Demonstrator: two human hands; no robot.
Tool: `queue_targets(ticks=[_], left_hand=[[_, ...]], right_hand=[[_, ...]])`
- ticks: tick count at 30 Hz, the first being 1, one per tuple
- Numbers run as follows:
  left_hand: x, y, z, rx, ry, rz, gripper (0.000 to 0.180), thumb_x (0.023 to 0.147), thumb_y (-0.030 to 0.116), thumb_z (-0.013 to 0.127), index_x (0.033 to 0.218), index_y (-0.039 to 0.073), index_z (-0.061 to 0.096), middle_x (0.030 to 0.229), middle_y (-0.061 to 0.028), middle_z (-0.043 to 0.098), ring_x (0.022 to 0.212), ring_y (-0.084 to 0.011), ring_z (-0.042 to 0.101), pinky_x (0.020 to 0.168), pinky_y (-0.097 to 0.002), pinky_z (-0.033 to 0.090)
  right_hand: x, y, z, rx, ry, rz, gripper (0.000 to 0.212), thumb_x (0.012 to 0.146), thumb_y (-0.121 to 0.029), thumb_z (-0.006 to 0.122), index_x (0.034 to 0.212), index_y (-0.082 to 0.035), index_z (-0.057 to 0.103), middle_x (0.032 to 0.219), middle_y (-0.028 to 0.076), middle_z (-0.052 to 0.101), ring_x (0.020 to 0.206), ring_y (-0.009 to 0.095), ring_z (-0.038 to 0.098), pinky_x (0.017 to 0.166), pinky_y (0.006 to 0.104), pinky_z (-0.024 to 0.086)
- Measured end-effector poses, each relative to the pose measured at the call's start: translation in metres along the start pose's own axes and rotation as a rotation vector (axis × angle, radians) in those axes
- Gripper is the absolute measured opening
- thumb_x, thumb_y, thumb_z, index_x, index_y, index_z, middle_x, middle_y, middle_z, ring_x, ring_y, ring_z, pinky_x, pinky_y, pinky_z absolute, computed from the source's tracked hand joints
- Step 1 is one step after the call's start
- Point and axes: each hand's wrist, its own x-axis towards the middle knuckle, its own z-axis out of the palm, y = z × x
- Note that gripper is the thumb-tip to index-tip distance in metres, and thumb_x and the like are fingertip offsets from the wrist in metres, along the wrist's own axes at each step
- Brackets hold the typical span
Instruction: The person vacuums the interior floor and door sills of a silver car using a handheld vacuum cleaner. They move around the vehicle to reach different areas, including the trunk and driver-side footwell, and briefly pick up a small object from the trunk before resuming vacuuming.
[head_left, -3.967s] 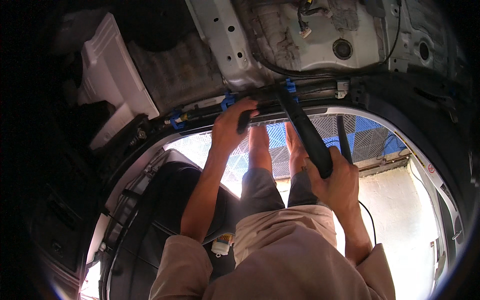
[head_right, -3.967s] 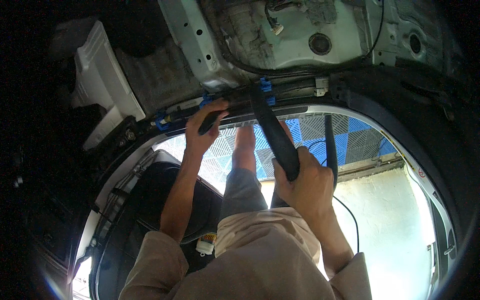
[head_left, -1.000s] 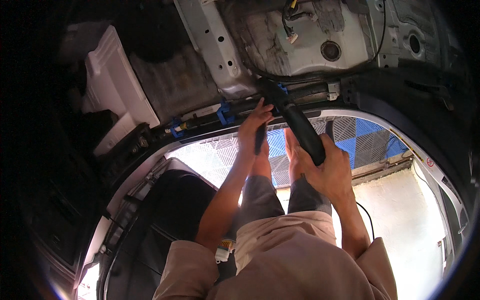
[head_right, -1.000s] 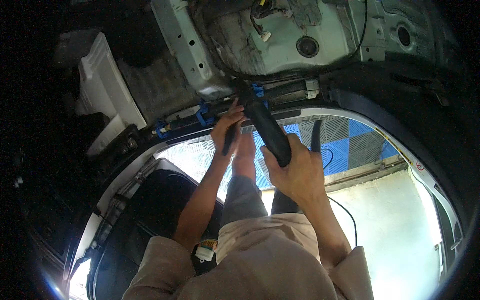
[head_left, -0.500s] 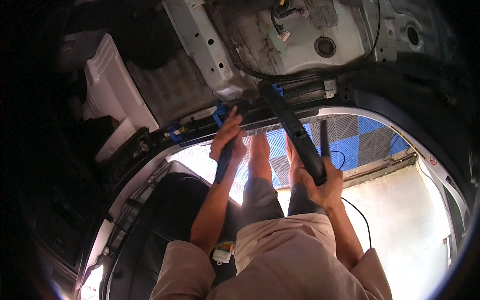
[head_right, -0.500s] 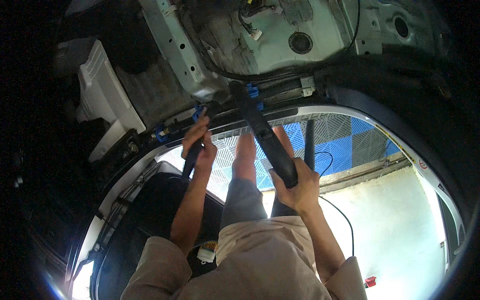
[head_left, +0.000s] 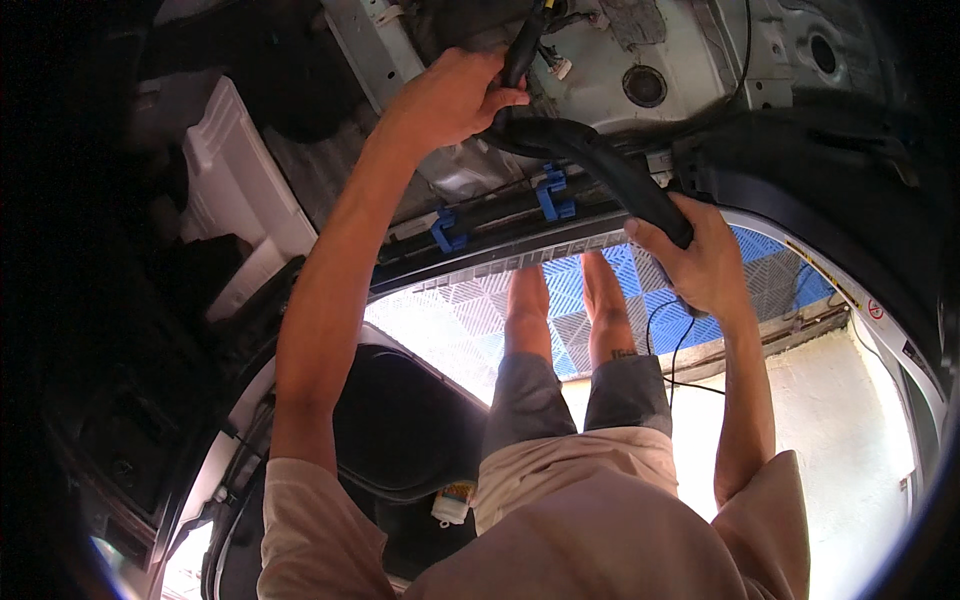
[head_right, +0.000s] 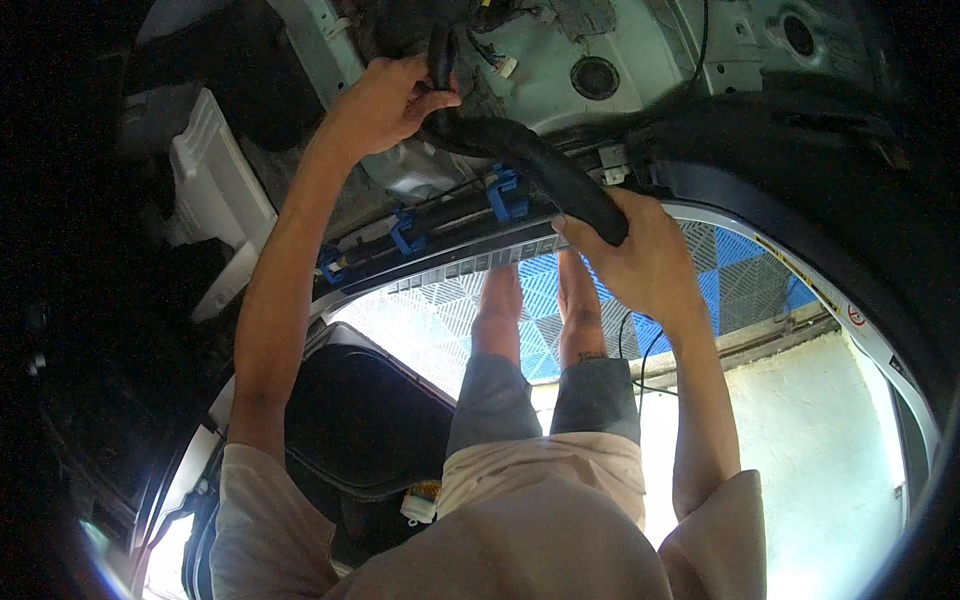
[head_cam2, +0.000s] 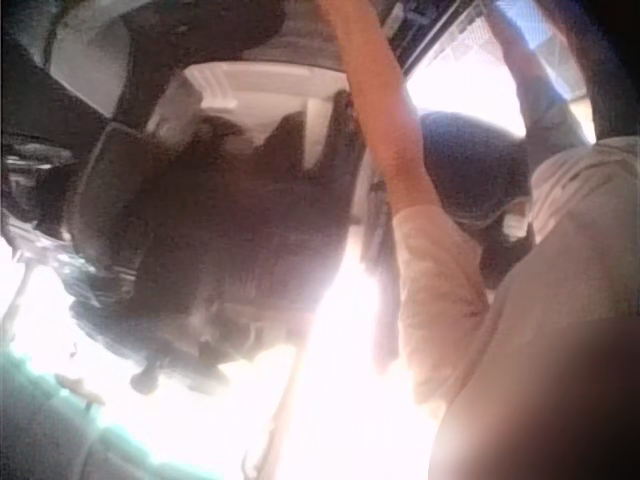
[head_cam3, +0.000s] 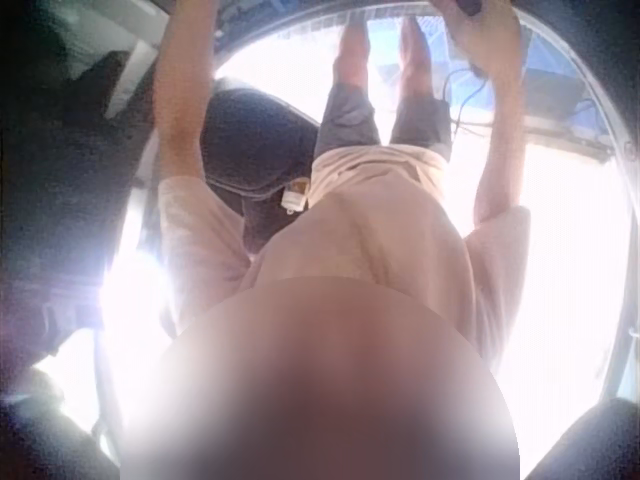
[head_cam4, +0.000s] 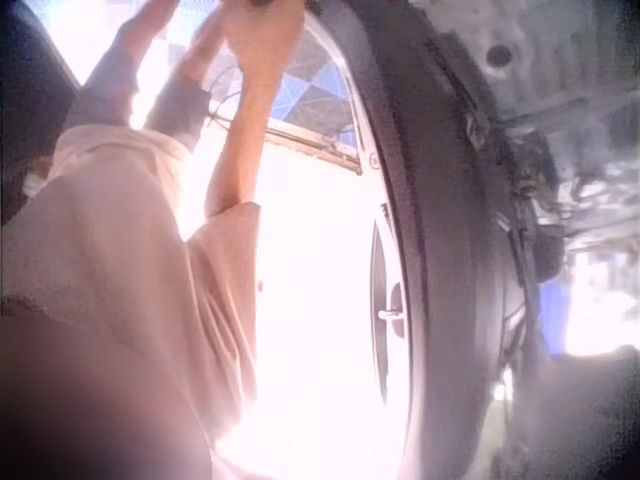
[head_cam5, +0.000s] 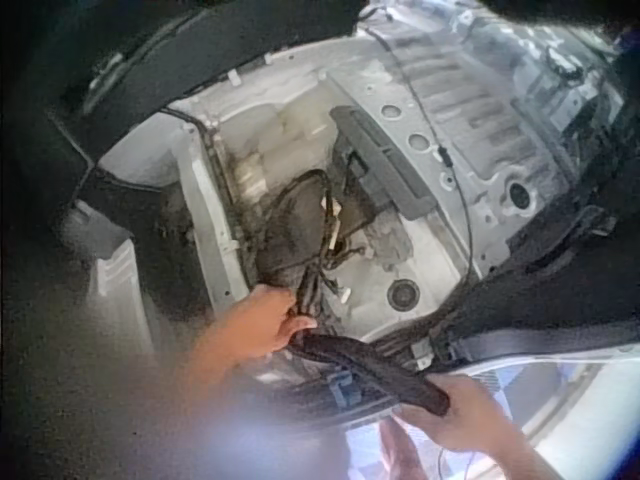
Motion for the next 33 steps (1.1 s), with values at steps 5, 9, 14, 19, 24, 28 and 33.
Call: queue_targets(ticks=[5, 9, 14, 19, 24, 28, 33], left_hand=[[0.0, -0.01, -0.008, 0.012, 0.349, 0.019, 0.024, 0.092, 0.021, 0.077, 0.109, 0.006, 0.067, 0.086, -0.0153, 0.074, 0.077, -0.0327, 0.074, 0.066, -0.0417, 0.056], [0.003, -0.017, -0.01, -0.12, 0.282, 0.03, 0.023, 0.092, 0.019, 0.077, 0.109, 0.007, 0.068, 0.091, -0.0131, 0.076, 0.084, -0.0309, 0.076, 0.069, -0.0379, 0.058], [-0.004, -0.015, -0.02, -0.043, 0.533, -0.095, 0.02, 0.093, 0.019, 0.077, 0.106, 0.006, 0.07, 0.092, -0.014, 0.076, 0.086, -0.0286, 0.077, 0.071, -0.0361, 0.059], [-0.003, -0.013, -0.034, -0.135, 0.604, -0.107, 0.018, 0.093, 0.019, 0.076, 0.103, 0.006, 0.071, 0.092, -0.0131, 0.076, 0.088, -0.0271, 0.078, 0.072, -0.0355, 0.06], [-0.002, -0.01, -0.042, -0.111, 0.568, -0.138, 0.016, 0.094, 0.02, 0.076, 0.102, 0.006, 0.073, 0.092, -0.0102, 0.077, 0.086, -0.0246, 0.078, 0.07, -0.0332, 0.06], [-0.011, -0.014, -0.052, -0.112, 0.678, -0.26, 0.016, 0.095, 0.018, 0.076, 0.101, 0.004, 0.075, 0.092, -0.0094, 0.078, 0.083, -0.0167, 0.076, 0.07, -0.0282, 0.059], [-0.014, -0.024, -0.045, -0.367, 0.928, -0.082, 0.017, 0.096, 0.016, 0.075, 0.101, 0.0, 0.073, 0.096, -0.01, 0.078, 0.082, -0.0115, 0.072, 0.072, -0.0251, 0.058]], right_hand=[[0.004, -0.013, -0.001, -0.114, -0.031, -0.032, 0.04, 0.082, -0.038, 0.078, 0.1, -0.002, 0.073, 0.078, 0.02, 0.071, 0.07, 0.031, 0.073, 0.066, 0.0398, 0.055], [0.019, -0.029, -0.022, -0.237, -0.05, -0.153, 0.043, 0.081, -0.038, 0.078, 0.103, -0.002, 0.072, 0.079, 0.02, 0.072, 0.071, 0.031, 0.074, 0.067, 0.0414, 0.056], [0.029, -0.034, -0.029, -0.169, -0.058, -0.055, 0.051, 0.084, -0.045, 0.078, 0.109, 0.0, 0.071, 0.078, 0.018, 0.071, 0.07, 0.031, 0.073, 0.068, 0.0404, 0.056], [0.013, -0.024, 0.023, 0.069, -0.041, 0.09, 0.053, 0.088, -0.05, 0.074, 0.105, 0.0, 0.07, 0.077, 0.017, 0.069, 0.069, 0.03, 0.071, 0.066, 0.0398, 0.055], [0.006, -0.015, 0.053, 0.225, 0.088, -0.032, 0.046, 0.09, -0.044, 0.075, 0.102, 0.0, 0.068, 0.078, 0.017, 0.069, 0.069, 0.03, 0.071, 0.065, 0.0396, 0.055], [-0.005, -0.016, 0.047, 0.221, 0.097, 0.048, 0.046, 0.09, -0.043, 0.075, 0.106, 0.0, 0.067, 0.08, 0.017, 0.071, 0.072, 0.031, 0.073, 0.066, 0.0398, 0.056], [0.027, -0.033, 0.055, 0.249, 0.039, 0.073, 0.044, 0.089, -0.039, 0.076, 0.106, 0.0, 0.066, 0.084, 0.02, 0.072, 0.077, 0.035, 0.074, 0.069, 0.0394, 0.057]])
